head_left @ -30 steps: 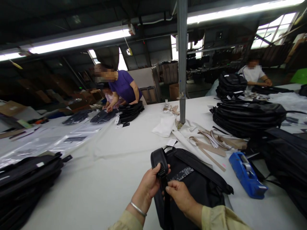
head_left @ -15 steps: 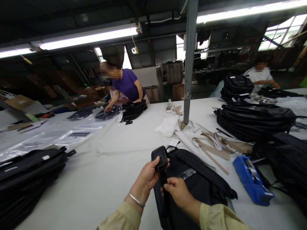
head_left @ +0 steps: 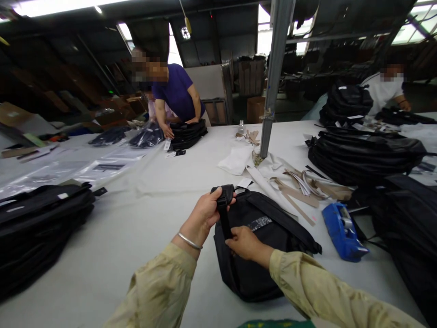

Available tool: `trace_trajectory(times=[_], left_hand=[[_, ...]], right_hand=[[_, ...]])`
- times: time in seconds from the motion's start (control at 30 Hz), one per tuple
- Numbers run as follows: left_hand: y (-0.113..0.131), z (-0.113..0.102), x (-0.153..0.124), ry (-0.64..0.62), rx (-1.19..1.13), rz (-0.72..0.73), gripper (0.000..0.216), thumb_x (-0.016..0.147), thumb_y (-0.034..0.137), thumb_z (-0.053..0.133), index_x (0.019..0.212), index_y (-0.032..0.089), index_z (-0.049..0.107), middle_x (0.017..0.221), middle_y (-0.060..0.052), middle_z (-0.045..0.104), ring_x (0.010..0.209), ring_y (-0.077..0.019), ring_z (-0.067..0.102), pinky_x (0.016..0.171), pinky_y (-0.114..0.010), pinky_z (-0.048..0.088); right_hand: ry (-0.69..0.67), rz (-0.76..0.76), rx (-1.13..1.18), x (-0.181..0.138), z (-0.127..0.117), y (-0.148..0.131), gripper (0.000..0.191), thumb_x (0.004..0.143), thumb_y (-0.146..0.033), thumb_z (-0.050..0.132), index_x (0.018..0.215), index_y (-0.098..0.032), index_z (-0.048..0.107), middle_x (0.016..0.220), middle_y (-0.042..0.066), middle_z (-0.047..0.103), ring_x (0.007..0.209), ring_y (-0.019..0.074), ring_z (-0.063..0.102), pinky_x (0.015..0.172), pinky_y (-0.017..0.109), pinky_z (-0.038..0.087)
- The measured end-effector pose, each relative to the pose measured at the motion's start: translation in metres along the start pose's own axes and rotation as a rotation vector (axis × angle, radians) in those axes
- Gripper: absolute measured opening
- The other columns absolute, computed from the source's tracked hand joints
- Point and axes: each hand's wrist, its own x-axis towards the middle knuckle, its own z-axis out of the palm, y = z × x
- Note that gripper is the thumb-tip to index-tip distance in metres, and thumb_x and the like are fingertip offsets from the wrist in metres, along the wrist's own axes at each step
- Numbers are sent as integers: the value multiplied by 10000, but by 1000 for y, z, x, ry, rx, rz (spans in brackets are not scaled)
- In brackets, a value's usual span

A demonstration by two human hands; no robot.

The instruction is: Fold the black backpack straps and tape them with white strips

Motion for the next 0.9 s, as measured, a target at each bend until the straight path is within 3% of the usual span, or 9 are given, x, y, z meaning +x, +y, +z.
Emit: trace_trajectory(times=[0.1, 0.2, 0.3, 0.33, 0.43, 0.53, 0.6, 0.7, 0.9], left_hand=[[15, -17, 12, 186, 224, 141, 300, 929, 316, 549, 1023, 47, 644, 939, -197, 724, 749, -244, 713, 511, -274, 531], [28, -57, 20, 459, 370, 258, 374, 923, 300, 515, 1168, 25, 580, 1170, -215, 658, 1098, -344, 638, 801, -411, 577], [9, -99, 7, 674, 598, 432, 617, 793, 238, 681, 1352, 88, 466, 1465, -209, 451, 1436, -392, 287, 1171, -543, 284], [-8, -108, -3, 655, 853, 562, 631, 776, 282, 708, 1342, 106, 491, 1469, -214, 447, 1436, -396, 287, 1191, -560, 234], [-88, -112, -41, 83, 1294, 722, 523, 816, 411, 693, 1274, 178, 589, 1335, -178, 601, 1323, -342, 479, 1172, -492, 317], [-171, -94, -71, -566, 1558, 440, 883, 618, 475, 860, 1404, 288, 503, 1491, -132, 502, 1432, -408, 336, 1204, -628, 155], [-208, -85, -78, -596, 1682, 302, 992, 579, 363, 888, 1455, 234, 441, 1567, -181, 373, 1462, -417, 272, 1201, -636, 147], [-226, -80, -69, -526, 1783, 249, 799, 672, 73, 696, 1432, 152, 461, 1552, -222, 373, 1437, -368, 351, 1159, -574, 292], [-189, -81, -48, -530, 1731, 348, 609, 675, 4, 500, 1235, 209, 620, 1256, -148, 681, 1194, -328, 612, 1085, -566, 368]], right_hand=[[-89, 24, -214, -10, -13, 26, 322, 800, -410, 698, 1019, -176, 723, 633, 33, 682, 524, 153, 578, 550, 275, 423], [-81, -143, -448, -44, -49, 65, 341, 863, -380, 627, 1147, -205, 698, 933, 95, 742, 838, 218, 667, 806, 345, 478], [-261, -320, -669, -86, -89, 109, 688, 752, -438, 752, 1375, -231, 546, 1302, 144, 628, 1224, 325, 541, 1057, 486, 360], [-308, -343, -740, -96, -100, 122, 823, 700, -448, 796, 1431, -238, 482, 1407, 162, 547, 1316, 360, 457, 1095, 525, 311], [-336, -322, -899, -109, -116, 150, 1000, 670, -392, 828, 1522, -229, 331, 1557, 196, 349, 1433, 392, 286, 1143, 563, 226], [-366, -340, -981, -101, -115, 155, 999, 673, -344, 814, 1524, -195, 313, 1557, 229, 310, 1419, 409, 290, 1130, 554, 258], [-410, -396, -1030, -94, -112, 151, 966, 663, -331, 801, 1503, -192, 344, 1535, 240, 322, 1374, 420, 339, 1083, 556, 319], [-430, -431, -1092, -88, -116, 143, 813, 691, -295, 741, 1428, -153, 429, 1388, 231, 474, 1229, 378, 470, 958, 499, 434], [-530, -407, -982, -75, -152, 132, 435, 759, -243, 653, 1185, -161, 619, 1083, 121, 663, 982, 253, 618, 843, 346, 490]])
